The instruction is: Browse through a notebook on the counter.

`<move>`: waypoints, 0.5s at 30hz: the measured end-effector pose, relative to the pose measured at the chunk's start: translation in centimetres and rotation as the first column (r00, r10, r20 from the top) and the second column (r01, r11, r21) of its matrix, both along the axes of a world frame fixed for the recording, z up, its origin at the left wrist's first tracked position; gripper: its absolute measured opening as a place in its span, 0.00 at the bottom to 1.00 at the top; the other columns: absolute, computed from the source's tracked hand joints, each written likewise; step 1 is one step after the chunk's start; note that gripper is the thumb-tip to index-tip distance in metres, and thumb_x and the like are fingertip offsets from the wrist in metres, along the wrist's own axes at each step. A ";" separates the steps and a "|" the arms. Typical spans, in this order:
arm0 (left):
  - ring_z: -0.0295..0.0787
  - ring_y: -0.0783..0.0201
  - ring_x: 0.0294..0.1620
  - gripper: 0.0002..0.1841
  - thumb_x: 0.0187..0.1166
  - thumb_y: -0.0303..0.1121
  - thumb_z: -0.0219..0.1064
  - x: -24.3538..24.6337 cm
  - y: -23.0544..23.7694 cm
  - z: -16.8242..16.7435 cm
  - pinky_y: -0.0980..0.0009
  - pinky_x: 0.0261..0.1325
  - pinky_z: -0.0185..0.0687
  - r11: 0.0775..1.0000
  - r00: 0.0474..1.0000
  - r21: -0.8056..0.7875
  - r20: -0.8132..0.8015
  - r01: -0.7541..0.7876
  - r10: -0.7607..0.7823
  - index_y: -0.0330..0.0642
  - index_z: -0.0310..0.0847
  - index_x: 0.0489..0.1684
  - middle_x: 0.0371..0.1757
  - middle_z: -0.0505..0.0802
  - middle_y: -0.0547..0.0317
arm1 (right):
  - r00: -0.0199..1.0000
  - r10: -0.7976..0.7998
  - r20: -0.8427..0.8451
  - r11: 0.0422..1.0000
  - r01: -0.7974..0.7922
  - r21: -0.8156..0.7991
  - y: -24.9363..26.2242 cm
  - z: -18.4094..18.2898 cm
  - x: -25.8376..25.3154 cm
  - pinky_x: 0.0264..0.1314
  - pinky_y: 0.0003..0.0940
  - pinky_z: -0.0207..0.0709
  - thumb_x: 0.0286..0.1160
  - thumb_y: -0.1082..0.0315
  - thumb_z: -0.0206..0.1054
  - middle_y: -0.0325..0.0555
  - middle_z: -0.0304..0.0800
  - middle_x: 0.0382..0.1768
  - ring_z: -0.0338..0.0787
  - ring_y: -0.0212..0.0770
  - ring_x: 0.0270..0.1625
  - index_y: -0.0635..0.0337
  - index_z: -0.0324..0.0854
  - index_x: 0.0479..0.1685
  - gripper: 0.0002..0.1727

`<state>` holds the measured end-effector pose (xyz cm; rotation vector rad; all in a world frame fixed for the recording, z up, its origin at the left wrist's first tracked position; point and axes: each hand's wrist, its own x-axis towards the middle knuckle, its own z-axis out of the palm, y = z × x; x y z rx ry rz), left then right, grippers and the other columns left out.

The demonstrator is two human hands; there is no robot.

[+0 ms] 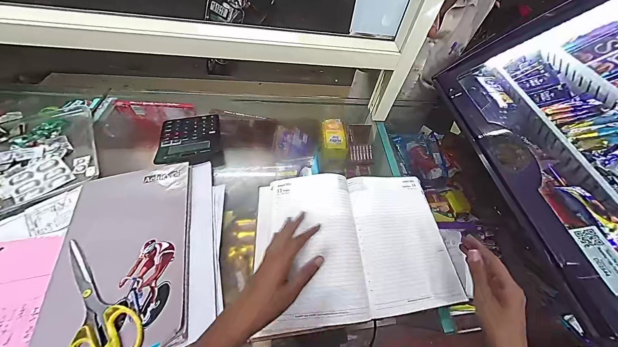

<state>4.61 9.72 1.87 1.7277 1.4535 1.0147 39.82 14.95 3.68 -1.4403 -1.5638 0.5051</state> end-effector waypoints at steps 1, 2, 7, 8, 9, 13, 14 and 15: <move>0.54 0.38 0.92 0.32 0.85 0.51 0.59 -0.6 -0.2 -0.3 0.41 0.89 0.53 0.996 0.998 -0.067 0.020 -0.066 0.068 0.43 0.71 0.84 0.90 0.62 0.34 | 1.000 0.012 0.023 0.999 -0.013 0.033 -0.8 0.0 -0.7 0.73 0.34 0.78 0.88 0.56 0.55 0.63 0.86 0.67 0.88 0.41 0.69 0.73 0.79 0.71 0.28; 0.49 0.36 0.93 0.35 0.84 0.54 0.58 -0.9 -0.5 -0.5 0.41 0.89 0.50 0.984 0.992 -0.136 0.037 -0.113 0.119 0.43 0.67 0.87 0.92 0.56 0.32 | 0.999 0.012 0.050 0.999 -0.014 0.039 -1.7 0.1 -1.3 0.75 0.35 0.78 0.88 0.56 0.55 0.64 0.86 0.69 0.87 0.43 0.71 0.74 0.78 0.72 0.29; 0.29 0.32 0.95 0.45 0.80 0.61 0.56 0.0 -2.2 -1.0 0.31 0.90 0.24 0.955 0.981 -0.241 0.053 -0.171 0.189 0.43 0.52 0.94 0.94 0.45 0.32 | 0.869 -0.021 0.494 0.962 0.152 -0.226 -5.0 -0.8 -4.6 0.87 0.71 0.52 0.79 0.39 0.60 0.78 0.64 0.83 0.66 0.76 0.85 0.79 0.58 0.86 0.51; 0.29 0.33 0.95 0.45 0.81 0.62 0.56 0.2 -2.3 -0.9 0.32 0.90 0.24 0.956 0.982 -0.248 0.063 -0.157 0.178 0.43 0.52 0.94 0.95 0.46 0.33 | 0.834 -0.015 0.552 0.955 0.176 -0.240 -5.2 -1.2 -5.2 0.88 0.71 0.50 0.78 0.35 0.59 0.79 0.63 0.83 0.64 0.76 0.86 0.81 0.57 0.86 0.55; 0.30 0.33 0.95 0.45 0.81 0.61 0.55 0.4 -2.2 -0.9 0.32 0.90 0.24 0.958 0.983 -0.246 0.068 -0.146 0.168 0.43 0.51 0.94 0.95 0.46 0.34 | 0.805 -0.019 0.593 0.957 0.187 -0.223 -5.2 -1.7 -5.9 0.88 0.70 0.52 0.76 0.32 0.58 0.81 0.64 0.82 0.65 0.77 0.85 0.83 0.57 0.85 0.57; 0.32 0.33 0.95 0.43 0.83 0.60 0.52 0.2 -2.2 -1.0 0.34 0.91 0.26 0.969 0.988 -0.219 0.079 -0.110 0.130 0.41 0.53 0.94 0.94 0.49 0.34 | 0.875 0.082 0.478 0.967 0.047 -0.251 -5.2 -1.3 -8.4 0.75 0.67 0.73 0.77 0.36 0.61 0.75 0.73 0.78 0.78 0.75 0.77 0.75 0.56 0.89 0.54; 0.33 0.34 0.95 0.42 0.85 0.59 0.50 -0.1 -2.2 -0.9 0.35 0.91 0.28 0.972 0.989 -0.213 0.093 -0.096 0.118 0.40 0.53 0.93 0.94 0.50 0.34 | 0.902 0.173 0.395 0.957 -0.058 -0.286 -5.2 -0.8 -8.8 0.72 0.65 0.77 0.79 0.39 0.60 0.70 0.73 0.80 0.80 0.72 0.76 0.71 0.55 0.90 0.50; 0.34 0.35 0.95 0.41 0.86 0.58 0.48 -0.4 -2.3 -0.8 0.37 0.92 0.29 0.975 0.988 -0.207 0.110 -0.081 0.106 0.39 0.54 0.93 0.94 0.51 0.34 | 0.912 0.283 0.297 0.927 -0.181 -0.329 -5.3 -0.3 -9.1 0.75 0.61 0.76 0.82 0.42 0.60 0.63 0.70 0.84 0.79 0.67 0.79 0.67 0.54 0.92 0.47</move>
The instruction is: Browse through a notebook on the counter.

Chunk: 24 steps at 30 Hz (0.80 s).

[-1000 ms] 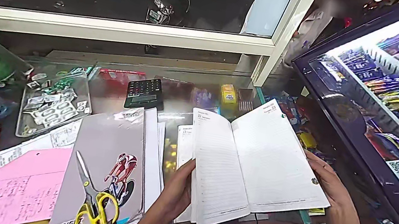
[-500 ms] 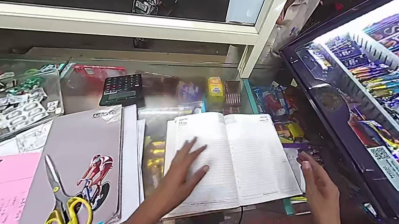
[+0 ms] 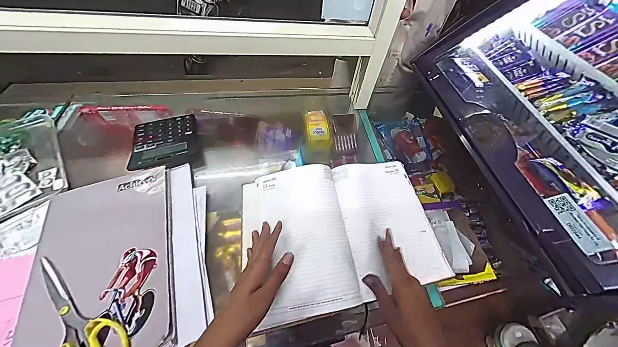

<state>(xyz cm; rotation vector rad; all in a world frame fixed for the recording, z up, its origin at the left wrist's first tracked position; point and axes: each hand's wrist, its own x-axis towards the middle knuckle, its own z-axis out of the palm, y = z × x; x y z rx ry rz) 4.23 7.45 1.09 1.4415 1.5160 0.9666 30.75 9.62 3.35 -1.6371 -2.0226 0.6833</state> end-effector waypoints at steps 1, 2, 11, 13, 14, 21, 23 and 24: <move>0.36 0.37 0.96 0.40 0.87 0.57 0.45 -0.3 0.0 0.2 0.39 0.93 0.31 1.000 1.000 0.013 0.016 0.007 -0.007 0.37 0.54 0.92 0.93 0.53 0.34 | 0.994 0.081 -0.074 0.997 -0.082 -0.011 -0.2 0.3 0.0 0.77 0.54 0.76 0.83 0.45 0.58 0.55 0.69 0.86 0.79 0.59 0.81 0.64 0.55 0.92 0.44; 0.38 0.38 0.96 0.39 0.88 0.55 0.44 -0.5 -0.1 0.3 0.42 0.94 0.32 1.000 1.000 0.027 0.029 0.007 -0.008 0.35 0.55 0.92 0.93 0.54 0.33 | 0.988 0.102 -0.120 0.995 -0.098 0.035 -0.4 0.2 0.1 0.76 0.51 0.77 0.84 0.48 0.58 0.53 0.71 0.85 0.81 0.55 0.79 0.64 0.58 0.91 0.41; 0.36 0.41 0.96 0.41 0.89 0.57 0.40 -1.4 -0.5 -0.4 0.50 0.95 0.34 0.997 0.996 0.008 0.052 0.074 -0.074 0.31 0.49 0.93 0.93 0.51 0.32 | 0.882 -0.340 0.327 0.940 0.316 0.127 0.8 -1.2 3.4 0.91 0.60 0.51 0.81 0.34 0.54 0.76 0.65 0.83 0.67 0.71 0.86 0.81 0.56 0.86 0.53; 0.35 0.40 0.96 0.41 0.89 0.56 0.38 -1.6 -0.3 -0.3 0.49 0.95 0.31 0.995 0.994 -0.005 0.043 0.100 -0.100 0.31 0.48 0.93 0.93 0.51 0.31 | 0.905 -0.304 0.299 0.953 0.287 0.101 0.7 -0.4 2.3 0.92 0.62 0.48 0.82 0.34 0.53 0.76 0.66 0.83 0.66 0.71 0.86 0.79 0.54 0.88 0.53; 0.34 0.40 0.96 0.41 0.89 0.57 0.36 -1.7 -0.3 -0.2 0.49 0.95 0.31 0.994 0.993 -0.016 0.041 0.109 -0.108 0.32 0.47 0.93 0.93 0.50 0.32 | 0.925 -0.274 0.264 0.962 0.257 0.096 0.6 0.0 1.7 0.91 0.65 0.47 0.83 0.35 0.51 0.75 0.69 0.81 0.69 0.71 0.85 0.78 0.53 0.88 0.52; 0.45 0.50 0.96 0.44 0.91 0.62 0.30 -1.9 -0.4 0.2 0.53 0.95 0.37 0.996 0.981 0.077 0.182 0.052 -0.065 0.28 0.60 0.87 0.91 0.63 0.38 | 0.966 0.216 -0.142 0.940 -0.167 0.298 -1.4 0.0 -2.5 0.89 0.71 0.49 0.85 0.44 0.55 0.60 0.78 0.79 0.77 0.51 0.83 0.72 0.67 0.84 0.41; 0.59 0.61 0.91 0.42 0.92 0.58 0.30 -1.8 -0.5 0.5 0.63 0.93 0.51 0.996 0.950 0.088 0.309 0.011 -0.038 0.26 0.57 0.87 0.89 0.69 0.44 | 0.921 0.356 -0.159 0.880 -0.272 0.390 -1.5 -0.7 -3.2 0.92 0.65 0.49 0.86 0.39 0.54 0.55 0.75 0.82 0.70 0.46 0.88 0.60 0.74 0.81 0.38; 0.71 0.67 0.84 0.38 0.94 0.54 0.31 -1.5 -0.6 1.0 0.68 0.87 0.65 0.997 0.925 0.046 0.378 -0.056 0.035 0.26 0.57 0.86 0.84 0.76 0.48 | 0.901 0.402 -0.162 0.859 -0.310 0.407 -1.6 -0.8 -3.4 0.93 0.64 0.46 0.85 0.40 0.55 0.54 0.75 0.82 0.69 0.44 0.89 0.56 0.75 0.80 0.35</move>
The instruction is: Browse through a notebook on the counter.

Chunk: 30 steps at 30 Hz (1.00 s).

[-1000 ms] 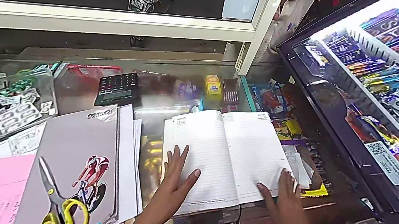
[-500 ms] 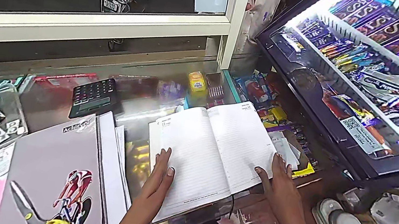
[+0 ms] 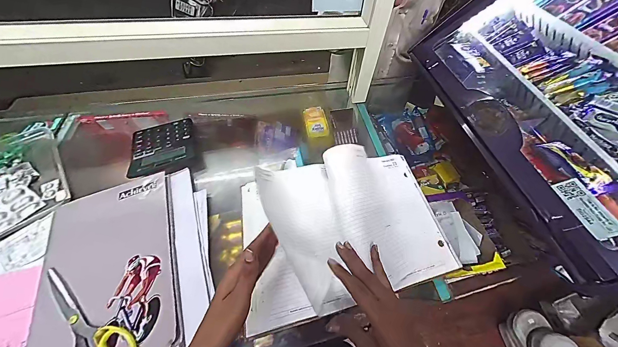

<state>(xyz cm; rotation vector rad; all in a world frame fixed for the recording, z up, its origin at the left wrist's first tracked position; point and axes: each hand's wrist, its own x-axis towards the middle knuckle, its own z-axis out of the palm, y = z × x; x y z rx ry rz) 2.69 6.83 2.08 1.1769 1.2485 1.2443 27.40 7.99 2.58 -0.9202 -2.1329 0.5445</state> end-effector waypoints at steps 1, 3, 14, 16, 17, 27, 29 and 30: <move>0.81 0.72 0.75 0.34 0.94 0.50 0.31 0.3 0.0 0.7 0.72 0.78 0.76 0.994 0.996 -0.074 0.050 -0.075 0.079 0.29 0.60 0.85 0.77 0.83 0.54 | 1.000 0.019 -0.005 1.000 -0.019 0.005 -0.1 0.0 0.1 0.94 0.62 0.43 0.85 0.41 0.56 0.52 0.77 0.82 0.69 0.42 0.89 0.55 0.76 0.79 0.34; 0.91 0.70 0.60 0.27 0.95 0.42 0.37 0.7 0.4 1.3 0.69 0.64 0.88 0.971 0.969 -0.177 0.158 -0.159 0.188 0.32 0.66 0.80 0.63 0.91 0.56 | 0.998 -0.060 -0.009 0.998 0.060 0.006 -0.2 0.1 1.1 0.95 0.60 0.45 0.86 0.42 0.57 0.50 0.81 0.78 0.73 0.41 0.86 0.57 0.80 0.74 0.31; 0.97 0.64 0.38 0.17 0.91 0.27 0.48 -0.2 1.2 0.4 0.69 0.42 0.94 0.959 0.892 -0.253 0.394 -0.127 0.222 0.29 0.80 0.63 0.43 0.97 0.50 | 0.672 -0.570 0.472 0.708 0.694 -0.132 1.0 0.2 4.4 0.84 0.69 0.61 0.76 0.33 0.58 0.77 0.68 0.81 0.72 0.76 0.81 0.79 0.53 0.88 0.57; 0.97 0.65 0.38 0.18 0.93 0.29 0.45 0.0 1.4 0.2 0.69 0.43 0.95 0.953 0.878 -0.256 0.404 -0.162 0.257 0.30 0.81 0.61 0.41 0.97 0.51 | 0.824 -0.460 0.330 0.803 0.545 -0.241 0.6 0.6 2.9 0.81 0.67 0.67 0.78 0.43 0.64 0.72 0.70 0.81 0.76 0.73 0.79 0.77 0.54 0.89 0.50; 0.97 0.64 0.39 0.19 0.94 0.30 0.44 0.0 1.5 0.2 0.68 0.45 0.95 0.951 0.868 -0.256 0.417 -0.172 0.269 0.30 0.81 0.61 0.41 0.97 0.51 | 0.897 -0.376 0.233 0.863 0.430 -0.264 0.2 0.7 2.1 0.79 0.62 0.72 0.78 0.49 0.67 0.68 0.73 0.81 0.80 0.69 0.77 0.75 0.57 0.88 0.47; 0.98 0.62 0.37 0.18 0.94 0.31 0.45 -0.3 1.2 -0.8 0.66 0.41 0.95 0.933 0.830 -0.316 0.464 -0.170 0.309 0.31 0.81 0.60 0.41 0.97 0.50 | 0.726 -0.638 0.256 0.752 0.659 0.008 0.2 0.5 5.3 0.83 0.71 0.59 0.82 0.43 0.56 0.70 0.78 0.76 0.79 0.69 0.78 0.75 0.71 0.80 0.42; 0.97 0.63 0.37 0.17 0.93 0.30 0.46 -0.4 1.2 -1.0 0.67 0.42 0.95 0.939 0.846 -0.300 0.446 -0.165 0.291 0.30 0.80 0.63 0.41 0.97 0.50 | 0.584 -0.677 0.448 0.629 0.775 -0.059 0.6 0.4 5.7 0.77 0.74 0.65 0.80 0.36 0.57 0.78 0.68 0.81 0.74 0.77 0.79 0.77 0.58 0.87 0.52; 0.97 0.63 0.37 0.17 0.93 0.29 0.47 -0.4 1.2 -1.1 0.68 0.42 0.95 0.940 0.848 -0.299 0.445 -0.163 0.289 0.30 0.80 0.63 0.41 0.97 0.50 | 0.567 -0.669 0.481 0.610 0.788 -0.080 0.7 0.2 5.4 0.72 0.74 0.70 0.79 0.35 0.59 0.79 0.69 0.79 0.76 0.79 0.77 0.76 0.56 0.88 0.53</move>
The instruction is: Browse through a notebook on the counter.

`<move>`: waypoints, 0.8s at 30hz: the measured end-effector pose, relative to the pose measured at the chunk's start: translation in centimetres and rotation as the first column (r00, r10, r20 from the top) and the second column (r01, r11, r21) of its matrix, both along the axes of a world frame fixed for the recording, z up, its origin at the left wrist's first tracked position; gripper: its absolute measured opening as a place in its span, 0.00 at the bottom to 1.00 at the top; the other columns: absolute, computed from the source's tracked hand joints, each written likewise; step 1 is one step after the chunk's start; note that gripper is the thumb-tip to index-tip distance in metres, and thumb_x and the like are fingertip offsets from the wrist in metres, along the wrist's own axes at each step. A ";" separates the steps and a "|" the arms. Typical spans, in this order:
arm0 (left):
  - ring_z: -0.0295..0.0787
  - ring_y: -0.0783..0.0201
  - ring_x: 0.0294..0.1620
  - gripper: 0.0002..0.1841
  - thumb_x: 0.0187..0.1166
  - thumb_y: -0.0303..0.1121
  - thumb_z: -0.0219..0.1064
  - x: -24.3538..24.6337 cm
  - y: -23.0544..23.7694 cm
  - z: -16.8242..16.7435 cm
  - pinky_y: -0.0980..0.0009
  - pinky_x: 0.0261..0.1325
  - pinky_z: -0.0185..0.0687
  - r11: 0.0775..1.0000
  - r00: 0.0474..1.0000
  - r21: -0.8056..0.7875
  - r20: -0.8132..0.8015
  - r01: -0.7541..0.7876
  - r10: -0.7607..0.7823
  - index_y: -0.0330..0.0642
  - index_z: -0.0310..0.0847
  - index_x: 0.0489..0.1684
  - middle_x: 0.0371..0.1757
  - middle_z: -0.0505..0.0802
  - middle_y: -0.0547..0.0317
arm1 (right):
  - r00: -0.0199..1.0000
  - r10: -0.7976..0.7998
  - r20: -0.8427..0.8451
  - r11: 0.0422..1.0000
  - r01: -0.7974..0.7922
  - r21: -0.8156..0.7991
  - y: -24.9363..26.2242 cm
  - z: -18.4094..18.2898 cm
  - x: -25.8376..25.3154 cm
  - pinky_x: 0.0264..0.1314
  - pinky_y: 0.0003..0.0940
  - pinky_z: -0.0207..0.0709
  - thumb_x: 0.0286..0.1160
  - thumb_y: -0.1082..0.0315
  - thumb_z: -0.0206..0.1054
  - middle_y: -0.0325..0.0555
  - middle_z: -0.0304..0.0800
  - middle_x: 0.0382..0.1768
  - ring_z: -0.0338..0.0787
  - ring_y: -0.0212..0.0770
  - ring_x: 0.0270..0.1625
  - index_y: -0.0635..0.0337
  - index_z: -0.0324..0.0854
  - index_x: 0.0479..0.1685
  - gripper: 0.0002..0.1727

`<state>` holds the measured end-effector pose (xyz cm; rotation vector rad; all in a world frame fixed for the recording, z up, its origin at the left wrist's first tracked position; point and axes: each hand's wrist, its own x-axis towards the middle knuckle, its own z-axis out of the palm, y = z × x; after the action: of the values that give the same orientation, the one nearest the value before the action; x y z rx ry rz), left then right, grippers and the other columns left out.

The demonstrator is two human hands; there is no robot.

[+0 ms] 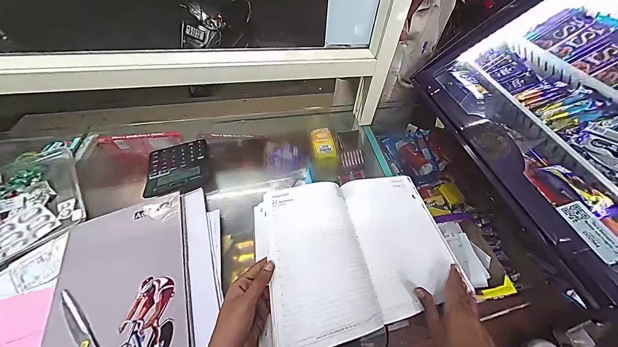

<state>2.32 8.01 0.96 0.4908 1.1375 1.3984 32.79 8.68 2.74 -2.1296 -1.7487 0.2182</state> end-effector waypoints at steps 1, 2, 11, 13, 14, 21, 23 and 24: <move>0.97 0.64 0.36 0.17 0.92 0.29 0.47 0.0 -0.1 -0.1 0.68 0.41 0.95 1.000 1.000 -0.002 0.002 -0.001 0.001 0.30 0.80 0.62 0.40 0.97 0.50 | 1.000 0.020 -0.013 1.000 -0.020 -0.013 0.0 -0.1 -0.6 0.68 0.73 0.74 0.77 0.36 0.62 0.79 0.72 0.77 0.79 0.79 0.73 0.76 0.55 0.89 0.54; 0.97 0.64 0.36 0.16 0.92 0.29 0.47 0.0 -0.1 -0.2 0.68 0.40 0.95 1.000 1.000 -0.005 0.006 -0.006 0.006 0.30 0.80 0.62 0.40 0.97 0.51 | 0.996 0.078 -0.053 0.997 -0.079 -0.013 -0.1 -0.1 -1.5 0.63 0.71 0.79 0.76 0.38 0.64 0.77 0.76 0.74 0.85 0.77 0.67 0.75 0.54 0.89 0.54; 0.98 0.62 0.42 0.19 0.94 0.30 0.42 -0.2 -0.2 0.0 0.65 0.48 0.95 1.000 1.000 0.019 0.030 -0.002 0.002 0.30 0.80 0.62 0.43 0.97 0.50 | 0.781 0.572 -0.252 0.786 -0.433 0.442 -1.8 -0.2 -2.8 0.86 0.49 0.67 0.84 0.54 0.57 0.54 0.84 0.75 0.82 0.49 0.79 0.69 0.75 0.79 0.31; 0.98 0.61 0.42 0.19 0.94 0.30 0.42 -0.3 -0.2 -0.2 0.64 0.48 0.95 1.000 0.999 0.025 0.048 0.012 -0.013 0.30 0.79 0.64 0.44 0.97 0.48 | 0.921 0.366 -0.136 0.865 -0.283 0.415 -1.3 0.2 -1.5 0.79 0.63 0.69 0.80 0.54 0.58 0.64 0.85 0.71 0.88 0.62 0.70 0.75 0.75 0.76 0.34; 0.98 0.61 0.42 0.19 0.94 0.31 0.42 -0.3 -0.2 -0.2 0.64 0.48 0.95 1.000 0.998 0.022 0.056 0.013 -0.015 0.29 0.78 0.64 0.44 0.97 0.47 | 0.954 0.279 -0.108 0.905 -0.223 0.363 -1.1 0.2 -0.7 0.82 0.69 0.63 0.82 0.52 0.57 0.70 0.81 0.74 0.84 0.69 0.73 0.78 0.71 0.78 0.37; 0.97 0.60 0.41 0.19 0.95 0.31 0.43 -0.3 -0.4 0.0 0.63 0.49 0.95 1.000 0.997 0.018 0.078 0.017 -0.018 0.28 0.80 0.61 0.43 0.96 0.46 | 0.999 -0.038 -0.001 0.999 0.038 0.020 -0.2 -0.8 0.4 0.73 0.72 0.70 0.80 0.34 0.55 0.80 0.67 0.81 0.74 0.78 0.78 0.78 0.52 0.89 0.54; 0.97 0.59 0.41 0.18 0.94 0.30 0.45 -0.4 -0.5 0.1 0.63 0.48 0.94 0.999 0.998 0.025 0.056 0.035 -0.037 0.27 0.79 0.62 0.43 0.96 0.46 | 0.999 -0.043 0.020 0.999 0.043 0.000 -0.2 -1.0 0.0 0.76 0.71 0.68 0.79 0.32 0.54 0.79 0.64 0.82 0.71 0.78 0.81 0.79 0.52 0.88 0.56; 0.97 0.60 0.40 0.18 0.94 0.30 0.45 -0.3 -0.4 0.2 0.63 0.47 0.94 0.999 0.998 0.022 0.051 0.034 -0.036 0.28 0.80 0.61 0.42 0.96 0.46 | 0.998 -0.045 0.031 0.999 0.046 -0.013 -0.2 -0.8 -0.1 0.76 0.72 0.67 0.79 0.32 0.54 0.79 0.64 0.82 0.70 0.78 0.82 0.79 0.51 0.89 0.56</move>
<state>2.02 7.58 1.13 0.4847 1.0688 1.3863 32.72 8.51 1.89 -2.1915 -1.7186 0.1868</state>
